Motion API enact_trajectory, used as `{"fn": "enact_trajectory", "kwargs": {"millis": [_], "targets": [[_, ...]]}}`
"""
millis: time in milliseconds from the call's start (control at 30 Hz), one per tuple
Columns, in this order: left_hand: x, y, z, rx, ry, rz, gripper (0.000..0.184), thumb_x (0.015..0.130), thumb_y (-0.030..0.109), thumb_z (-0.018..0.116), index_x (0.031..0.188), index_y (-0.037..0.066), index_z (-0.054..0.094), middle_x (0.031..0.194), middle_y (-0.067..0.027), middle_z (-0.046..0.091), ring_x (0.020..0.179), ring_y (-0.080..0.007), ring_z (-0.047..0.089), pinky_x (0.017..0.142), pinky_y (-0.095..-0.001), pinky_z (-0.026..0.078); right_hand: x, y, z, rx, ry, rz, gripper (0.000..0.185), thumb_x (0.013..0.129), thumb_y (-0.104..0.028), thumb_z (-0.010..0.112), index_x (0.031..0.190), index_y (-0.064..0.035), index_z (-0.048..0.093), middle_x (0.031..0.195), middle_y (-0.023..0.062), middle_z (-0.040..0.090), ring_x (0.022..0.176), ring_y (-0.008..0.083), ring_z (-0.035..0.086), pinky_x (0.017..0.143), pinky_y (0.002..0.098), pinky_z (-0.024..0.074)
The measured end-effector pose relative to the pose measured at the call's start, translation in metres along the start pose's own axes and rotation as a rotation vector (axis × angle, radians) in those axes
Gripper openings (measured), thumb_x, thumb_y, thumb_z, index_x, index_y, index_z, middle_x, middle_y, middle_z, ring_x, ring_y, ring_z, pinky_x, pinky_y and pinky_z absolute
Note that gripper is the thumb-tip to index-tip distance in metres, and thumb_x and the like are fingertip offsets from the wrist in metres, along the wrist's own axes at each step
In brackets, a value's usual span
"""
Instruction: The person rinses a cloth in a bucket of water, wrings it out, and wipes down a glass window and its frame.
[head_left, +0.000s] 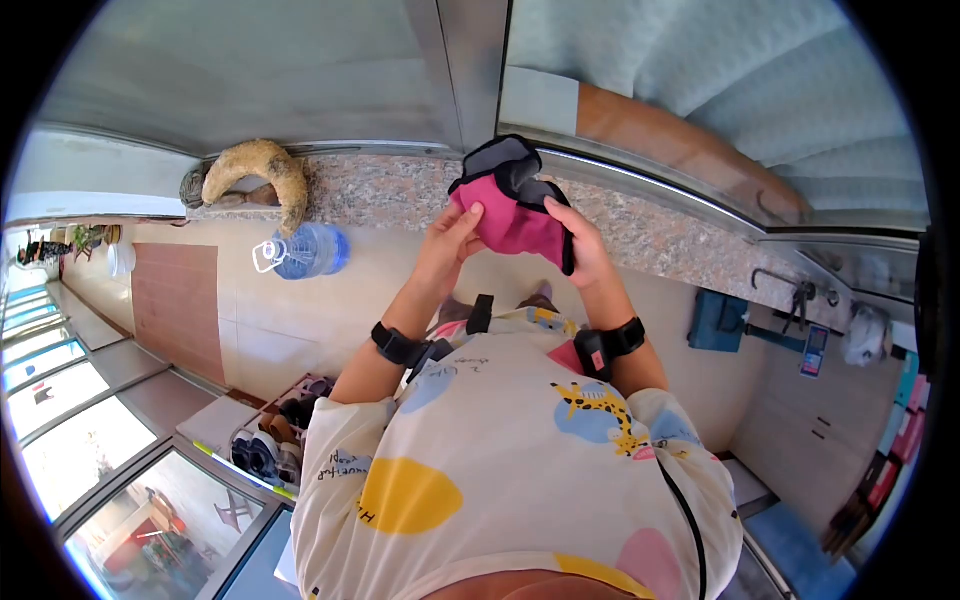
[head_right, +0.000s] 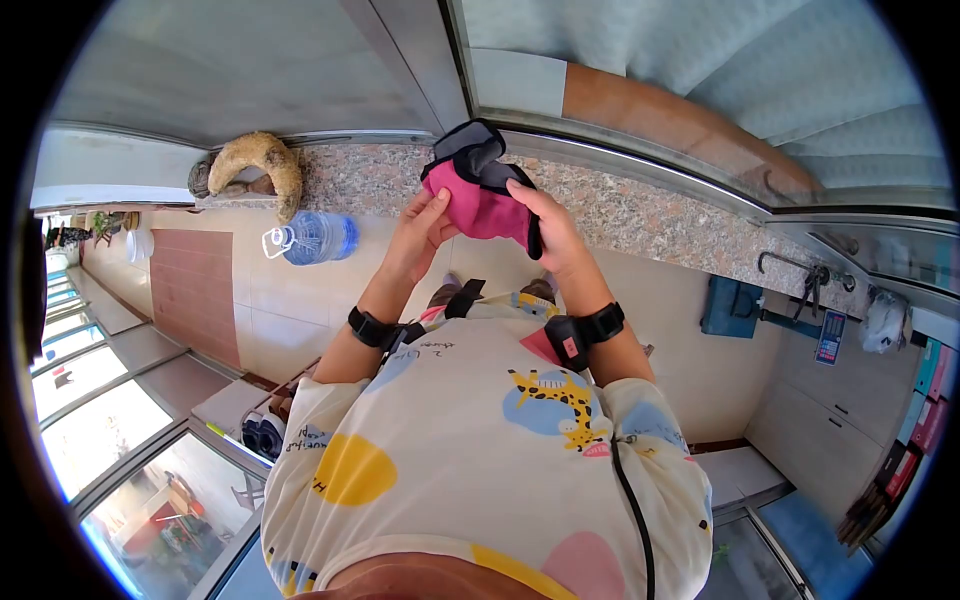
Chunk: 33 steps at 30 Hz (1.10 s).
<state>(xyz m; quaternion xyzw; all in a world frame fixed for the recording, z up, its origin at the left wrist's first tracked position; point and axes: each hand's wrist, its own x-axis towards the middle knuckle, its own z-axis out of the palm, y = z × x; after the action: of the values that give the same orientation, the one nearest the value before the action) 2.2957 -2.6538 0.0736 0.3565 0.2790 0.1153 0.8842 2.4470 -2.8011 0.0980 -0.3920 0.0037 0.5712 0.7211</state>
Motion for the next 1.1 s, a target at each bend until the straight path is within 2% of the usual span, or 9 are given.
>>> {"fn": "enact_trajectory", "kwargs": {"millis": [167, 267, 467, 567, 667, 767, 933, 1000, 1100], "targets": [[0.009, -0.024, 0.000, -0.086, 0.131, -0.042, 0.026, 0.096, 0.022, 0.058, 0.117, 0.009, 0.056, 0.111, -0.0066, 0.066, 0.096, -0.0197, 0.067, 0.081, -0.0356, 0.056, -0.019, -0.010, -0.017, -0.202, 0.104, -0.125, 0.051, 0.090, -0.018, 0.062, 0.137, -0.0057, 0.047, 0.130, 0.0094, 0.054, 0.115, 0.0177, 0.054, 0.099, 0.0293, 0.0418], [0.006, -0.030, 0.001, 0.000, 0.210, 0.017, 0.026, 0.094, 0.023, 0.060, 0.116, 0.011, 0.055, 0.112, -0.0065, 0.066, 0.094, -0.0183, 0.068, 0.080, -0.0372, 0.057, -0.022, -0.009, -0.051, -0.420, 0.182, -0.086, 0.068, 0.079, 0.005, 0.059, 0.143, -0.0116, 0.041, 0.130, 0.0069, 0.051, 0.117, 0.0184, 0.051, 0.101, 0.0273, 0.0388], [-0.012, 0.012, 0.031, -0.042, 0.261, 0.183, 0.011, 0.091, 0.022, 0.064, 0.095, 0.012, 0.065, 0.097, -0.0047, 0.070, 0.088, -0.0174, 0.069, 0.071, -0.0360, 0.059, -0.031, -0.048, -0.028, -0.527, 0.133, -0.278, 0.073, 0.077, 0.009, 0.056, 0.146, -0.0090, 0.035, 0.136, 0.0085, 0.047, 0.121, 0.0184, 0.048, 0.102, 0.0279, 0.0374], [-0.022, 0.017, 0.022, 0.093, 0.306, 0.153, 0.018, 0.090, 0.024, 0.065, 0.099, 0.009, 0.064, 0.100, -0.0084, 0.070, 0.091, -0.0203, 0.069, 0.071, -0.0355, 0.059, -0.026, -0.054, -0.028, -0.507, 0.116, -0.386, 0.074, 0.080, 0.006, 0.059, 0.148, -0.0077, 0.030, 0.137, 0.0118, 0.047, 0.119, 0.0189, 0.050, 0.101, 0.0292, 0.0392], [-0.015, -0.016, -0.019, 0.254, 0.350, -0.075, 0.030, 0.091, 0.029, 0.063, 0.106, 0.003, 0.062, 0.103, -0.0137, 0.069, 0.094, -0.0249, 0.069, 0.072, -0.0349, 0.058, -0.006, -0.018, -0.083, -0.662, 0.284, -0.148, 0.079, 0.083, -0.002, 0.066, 0.149, -0.0077, 0.024, 0.123, 0.0175, 0.057, 0.107, 0.0207, 0.058, 0.092, 0.0312, 0.0467], [-0.013, -0.049, -0.052, 0.142, 0.340, -0.279, 0.042, 0.090, 0.033, 0.063, 0.111, -0.004, 0.057, 0.100, -0.0184, 0.068, 0.092, -0.0290, 0.070, 0.067, -0.0316, 0.056, -0.017, 0.015, -0.098, -0.625, 0.347, -0.014, 0.081, 0.081, -0.002, 0.068, 0.149, -0.0068, 0.024, 0.119, 0.0169, 0.059, 0.107, 0.0217, 0.058, 0.091, 0.0316, 0.0473], [-0.020, -0.039, -0.055, 0.237, 0.354, -0.309, 0.045, 0.090, 0.031, 0.061, 0.115, -0.007, 0.056, 0.098, -0.0219, 0.068, 0.088, -0.0298, 0.071, 0.069, -0.0323, 0.057, -0.028, 0.036, -0.120, -0.859, 0.326, -0.165, 0.078, 0.079, -0.006, 0.071, 0.146, -0.0095, 0.031, 0.112, 0.0140, 0.061, 0.099, 0.0189, 0.060, 0.082, 0.0311, 0.0515], [-0.025, -0.037, -0.059, 0.229, 0.333, -0.327, 0.045, 0.090, 0.032, 0.061, 0.113, -0.007, 0.057, 0.097, -0.0214, 0.069, 0.088, -0.0292, 0.071, 0.068, -0.0321, 0.057, -0.039, 0.021, -0.106, -0.782, 0.348, 0.081, 0.070, 0.082, -0.008, 0.069, 0.143, -0.0114, 0.036, 0.107, 0.0108, 0.062, 0.092, 0.0158, 0.061, 0.074, 0.0296, 0.0533], [-0.029, -0.030, -0.060, 0.261, 0.300, -0.348, 0.045, 0.090, 0.035, 0.060, 0.110, -0.005, 0.060, 0.099, -0.0198, 0.069, 0.091, -0.0279, 0.070, 0.071, -0.0329, 0.057, -0.048, 0.015, -0.102, -0.614, 0.341, 0.137, 0.059, 0.085, -0.010, 0.067, 0.139, -0.0135, 0.042, 0.104, 0.0066, 0.061, 0.091, 0.0129, 0.059, 0.075, 0.0299, 0.0524]]}}
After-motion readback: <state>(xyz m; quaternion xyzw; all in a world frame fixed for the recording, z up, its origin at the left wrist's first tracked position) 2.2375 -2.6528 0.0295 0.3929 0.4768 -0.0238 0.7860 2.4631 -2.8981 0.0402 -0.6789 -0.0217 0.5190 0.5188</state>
